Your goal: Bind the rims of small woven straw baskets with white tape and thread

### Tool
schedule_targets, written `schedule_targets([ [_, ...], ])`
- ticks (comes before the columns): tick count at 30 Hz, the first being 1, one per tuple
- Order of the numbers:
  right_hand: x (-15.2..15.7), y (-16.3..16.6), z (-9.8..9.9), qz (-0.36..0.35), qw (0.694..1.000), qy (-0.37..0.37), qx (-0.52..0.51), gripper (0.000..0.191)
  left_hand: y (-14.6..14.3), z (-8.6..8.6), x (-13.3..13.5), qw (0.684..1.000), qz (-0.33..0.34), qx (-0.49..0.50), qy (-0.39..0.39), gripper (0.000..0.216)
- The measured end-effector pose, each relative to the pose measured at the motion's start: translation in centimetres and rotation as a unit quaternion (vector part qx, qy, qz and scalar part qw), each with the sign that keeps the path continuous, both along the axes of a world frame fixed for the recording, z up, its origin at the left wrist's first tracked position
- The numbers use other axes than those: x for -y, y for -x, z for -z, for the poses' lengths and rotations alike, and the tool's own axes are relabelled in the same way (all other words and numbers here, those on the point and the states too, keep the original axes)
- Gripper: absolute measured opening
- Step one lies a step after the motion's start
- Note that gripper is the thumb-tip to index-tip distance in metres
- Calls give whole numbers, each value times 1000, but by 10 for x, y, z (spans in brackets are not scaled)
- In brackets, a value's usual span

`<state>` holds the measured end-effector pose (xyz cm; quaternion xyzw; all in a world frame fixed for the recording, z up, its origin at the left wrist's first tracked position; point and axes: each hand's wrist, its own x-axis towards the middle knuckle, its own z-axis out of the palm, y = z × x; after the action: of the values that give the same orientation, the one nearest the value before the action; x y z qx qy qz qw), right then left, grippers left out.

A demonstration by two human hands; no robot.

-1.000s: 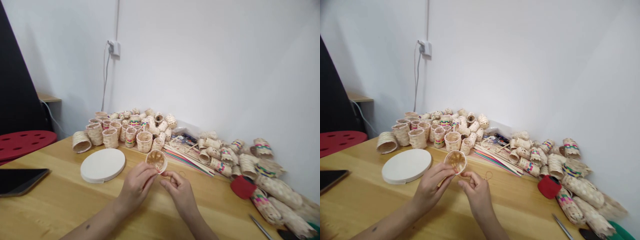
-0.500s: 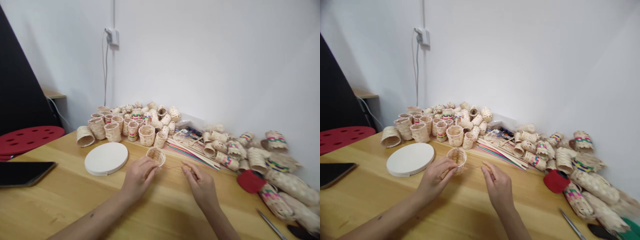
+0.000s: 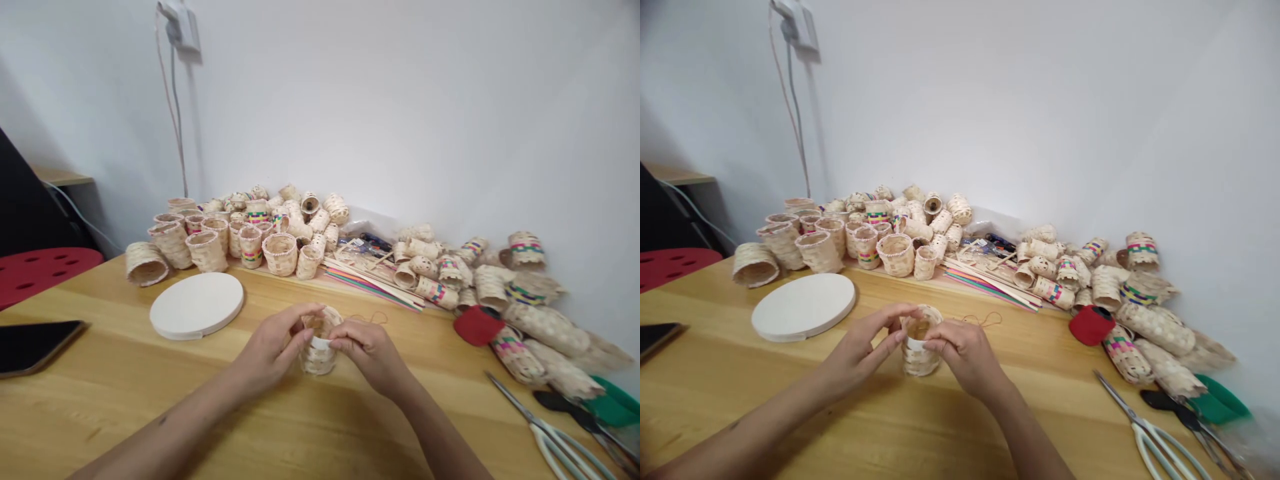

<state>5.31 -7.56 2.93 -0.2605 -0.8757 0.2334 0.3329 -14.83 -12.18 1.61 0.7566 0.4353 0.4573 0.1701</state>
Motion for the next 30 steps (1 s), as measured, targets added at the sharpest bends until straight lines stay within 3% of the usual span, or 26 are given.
schedule_targets([
  [6,1,-1,-5,-9,997,73,-35,23,13,-10,-7,996,75,-54,-16,21],
  [9,1,0,-3,-10,995,84,-45,23,9,-13,-7,995,94,-11,10,14],
  [13,3,0,-1,67,993,91,-44,19,6,-12,-8,992,100,50,59,15],
  [16,7,1,-5,125,989,71,-38,30,7,-8,-12,991,64,80,82,21],
  [18,10,1,-8,138,989,41,-27,24,8,-6,-14,990,47,99,88,25],
  [21,12,1,-9,128,992,-4,-8,21,8,-5,-14,989,27,109,93,26],
  [27,9,1,-4,127,992,-4,-26,7,7,-5,-13,986,-4,136,97,18],
  [30,9,1,-5,113,992,-60,-17,16,7,-5,-13,987,7,134,85,20],
])
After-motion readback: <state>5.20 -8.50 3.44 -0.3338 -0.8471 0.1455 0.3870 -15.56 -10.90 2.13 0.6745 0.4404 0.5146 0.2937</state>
